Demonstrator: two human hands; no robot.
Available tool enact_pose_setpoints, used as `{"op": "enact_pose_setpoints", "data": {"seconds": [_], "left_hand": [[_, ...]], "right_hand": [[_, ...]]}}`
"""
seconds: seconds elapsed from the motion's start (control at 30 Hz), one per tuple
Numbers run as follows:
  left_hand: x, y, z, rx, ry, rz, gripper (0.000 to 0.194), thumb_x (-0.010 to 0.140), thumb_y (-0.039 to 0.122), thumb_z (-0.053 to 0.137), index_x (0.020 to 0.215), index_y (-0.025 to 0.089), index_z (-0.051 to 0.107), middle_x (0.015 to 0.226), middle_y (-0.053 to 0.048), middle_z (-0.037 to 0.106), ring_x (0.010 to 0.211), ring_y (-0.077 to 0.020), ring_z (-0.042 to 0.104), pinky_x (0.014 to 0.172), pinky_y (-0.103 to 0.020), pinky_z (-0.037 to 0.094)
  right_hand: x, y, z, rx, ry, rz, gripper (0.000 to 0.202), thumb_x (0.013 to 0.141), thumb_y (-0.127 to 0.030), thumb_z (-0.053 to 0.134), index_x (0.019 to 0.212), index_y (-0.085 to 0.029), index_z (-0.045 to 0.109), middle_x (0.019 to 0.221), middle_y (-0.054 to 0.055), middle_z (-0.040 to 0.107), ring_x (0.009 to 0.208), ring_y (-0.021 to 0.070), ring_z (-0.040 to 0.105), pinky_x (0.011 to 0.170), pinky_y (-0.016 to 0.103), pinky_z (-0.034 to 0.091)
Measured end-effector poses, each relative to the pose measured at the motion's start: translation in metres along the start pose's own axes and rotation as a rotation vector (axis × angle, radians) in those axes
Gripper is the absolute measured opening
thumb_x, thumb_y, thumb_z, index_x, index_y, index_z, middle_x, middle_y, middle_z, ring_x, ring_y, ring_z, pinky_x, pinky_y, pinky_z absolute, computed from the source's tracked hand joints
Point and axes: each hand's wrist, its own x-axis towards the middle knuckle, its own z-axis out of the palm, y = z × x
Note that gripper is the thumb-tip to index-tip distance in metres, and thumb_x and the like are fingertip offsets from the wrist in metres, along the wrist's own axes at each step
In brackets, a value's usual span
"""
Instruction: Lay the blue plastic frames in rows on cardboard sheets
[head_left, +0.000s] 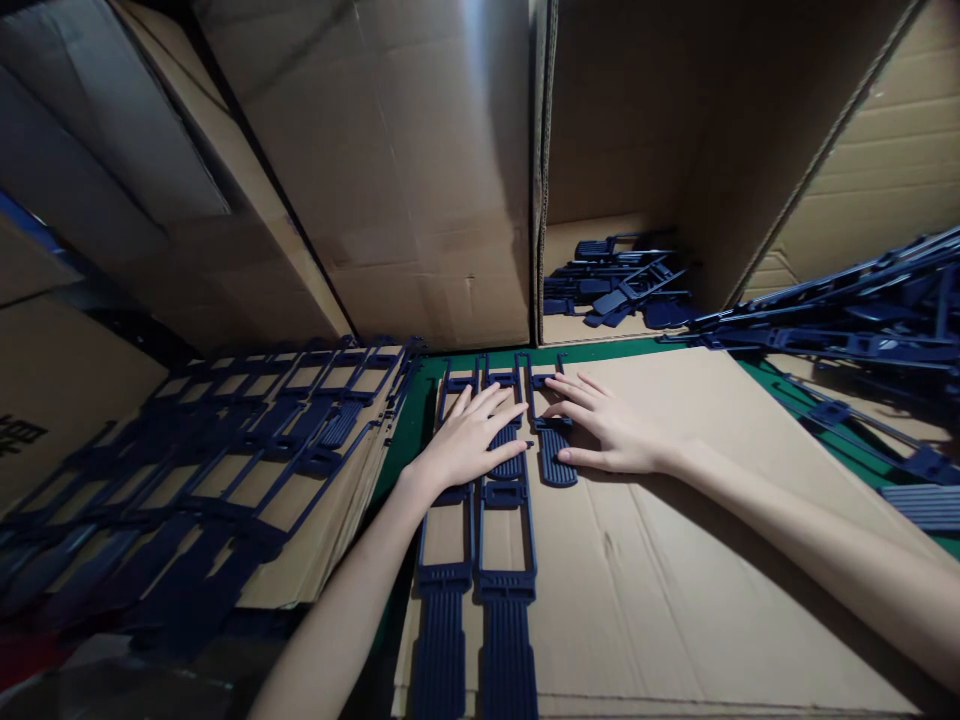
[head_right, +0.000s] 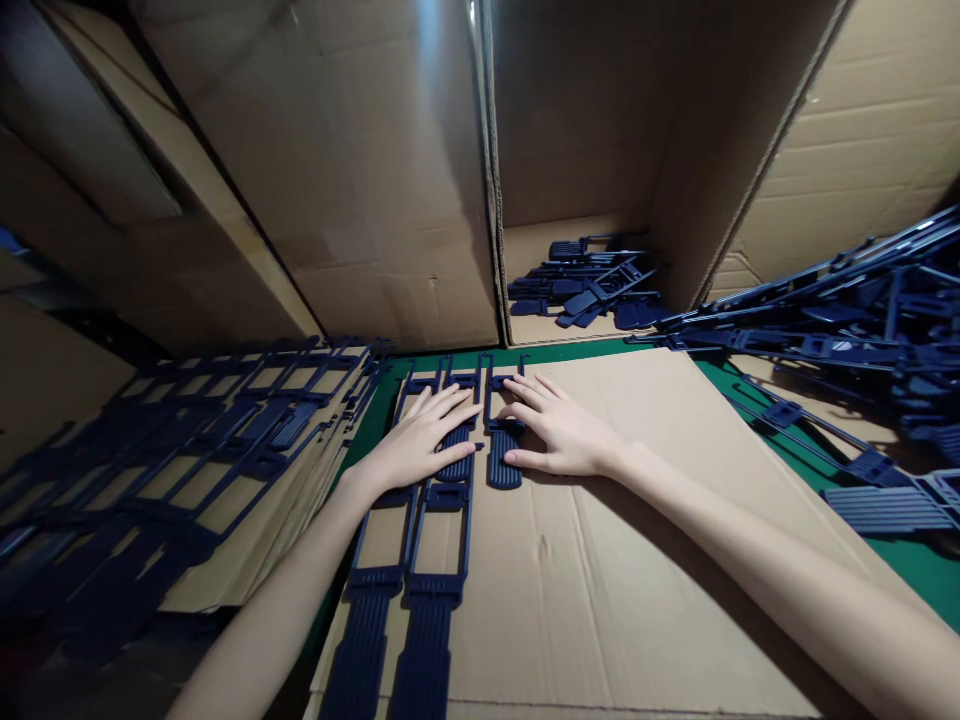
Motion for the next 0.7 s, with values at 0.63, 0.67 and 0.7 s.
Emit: {"op": "enact_pose_setpoints", "data": {"seconds": [0.63, 0.67, 0.7], "left_hand": [[-0.001, -0.001, -0.001, -0.004, -0.009, -0.012, 0.056, 0.093, 0.058, 0.032, 0.142, 0.029, 0.036, 0.153, -0.004, 0.027, 0.144, -0.0241, 0.014, 0.117, -0.049, 0.009], [-0.001, -0.001, -0.001, -0.006, -0.01, -0.011, 0.056, 0.094, 0.058, 0.032, 0.142, 0.029, 0.036, 0.153, -0.004, 0.027, 0.144, -0.0242, 0.014, 0.117, -0.049, 0.009], [-0.001, -0.001, -0.001, -0.009, -0.012, -0.011, 0.056, 0.094, 0.058, 0.031, 0.141, 0.029, 0.036, 0.153, -0.004, 0.027, 0.144, -0.0242, 0.014, 0.117, -0.049, 0.009]], "right_hand": [[0.004, 0.012, -0.005, 0.07, 0.028, 0.008, 0.04, 0.09, -0.047, 0.047, 0.121, -0.024, 0.055, 0.149, 0.009, 0.036, 0.139, 0.0284, 0.026, 0.112, 0.055, 0.023], [0.001, 0.018, -0.011, 0.069, 0.061, 0.047, 0.035, 0.092, -0.044, 0.044, 0.118, -0.024, 0.057, 0.144, 0.009, 0.043, 0.135, 0.0279, 0.035, 0.109, 0.053, 0.03], [-0.002, 0.025, -0.018, 0.058, 0.11, 0.102, 0.032, 0.093, -0.04, 0.042, 0.115, -0.024, 0.057, 0.137, 0.009, 0.051, 0.128, 0.0274, 0.044, 0.104, 0.051, 0.037]]}}
